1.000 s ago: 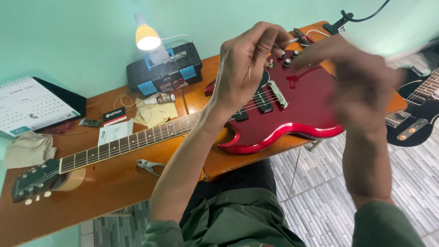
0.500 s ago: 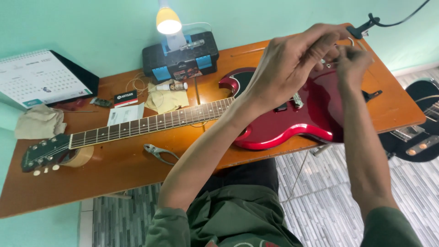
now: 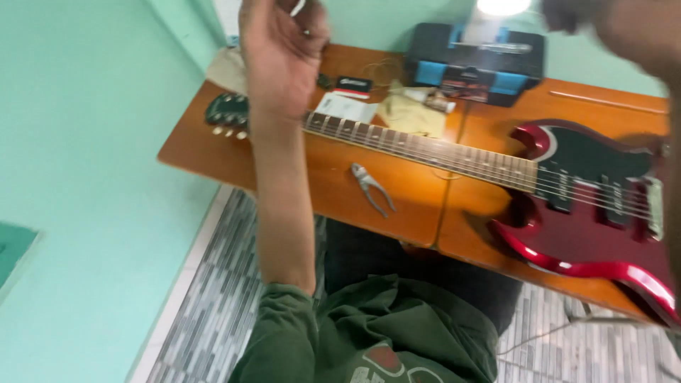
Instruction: The person winds a guitar string onto the tuning peg of an electric guitar headstock. They then unwind a new string from a spool, thread it through the headstock, and wind it onto the tuning peg.
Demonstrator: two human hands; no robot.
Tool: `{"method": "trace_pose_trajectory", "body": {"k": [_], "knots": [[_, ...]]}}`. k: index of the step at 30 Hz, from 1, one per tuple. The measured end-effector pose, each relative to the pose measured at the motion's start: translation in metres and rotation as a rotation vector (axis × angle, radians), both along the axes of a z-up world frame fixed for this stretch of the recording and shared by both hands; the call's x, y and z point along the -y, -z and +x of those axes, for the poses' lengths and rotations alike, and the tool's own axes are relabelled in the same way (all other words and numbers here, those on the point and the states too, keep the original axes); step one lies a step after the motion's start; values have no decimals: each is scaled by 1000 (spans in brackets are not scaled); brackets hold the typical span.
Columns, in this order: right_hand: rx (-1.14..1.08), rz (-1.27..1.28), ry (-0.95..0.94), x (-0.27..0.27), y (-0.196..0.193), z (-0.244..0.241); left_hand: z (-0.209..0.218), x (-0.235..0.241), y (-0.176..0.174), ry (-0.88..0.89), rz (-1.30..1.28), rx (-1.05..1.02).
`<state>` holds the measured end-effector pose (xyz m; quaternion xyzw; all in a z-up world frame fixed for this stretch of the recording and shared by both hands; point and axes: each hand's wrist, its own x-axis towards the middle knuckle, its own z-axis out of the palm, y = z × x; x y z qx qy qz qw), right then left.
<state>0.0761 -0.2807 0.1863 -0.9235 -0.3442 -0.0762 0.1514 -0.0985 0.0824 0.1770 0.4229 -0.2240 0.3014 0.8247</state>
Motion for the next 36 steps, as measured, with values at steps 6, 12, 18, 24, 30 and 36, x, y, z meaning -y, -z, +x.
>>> {"method": "trace_pose_trajectory", "body": {"k": [6,12,18,24,30,36], "knots": [[-696,313,-172,-216,-64,-140,11,-201,89,580,-838,-55],[-791,511,-504,-332,19,-74,-29,-32,114,-479,-515,-534],[-684,311,-553,-396,17,-89,-5,35,155,61,12,-504],[-609,341,-519,-448,20,-76,5,-13,142,193,-499,-315],[-844,470,-528,-432,45,-71,-10,-120,153,-140,-406,-287],[-1063,842,-437,-438,80,-69,-8,-151,134,-265,-351,-440]]}}
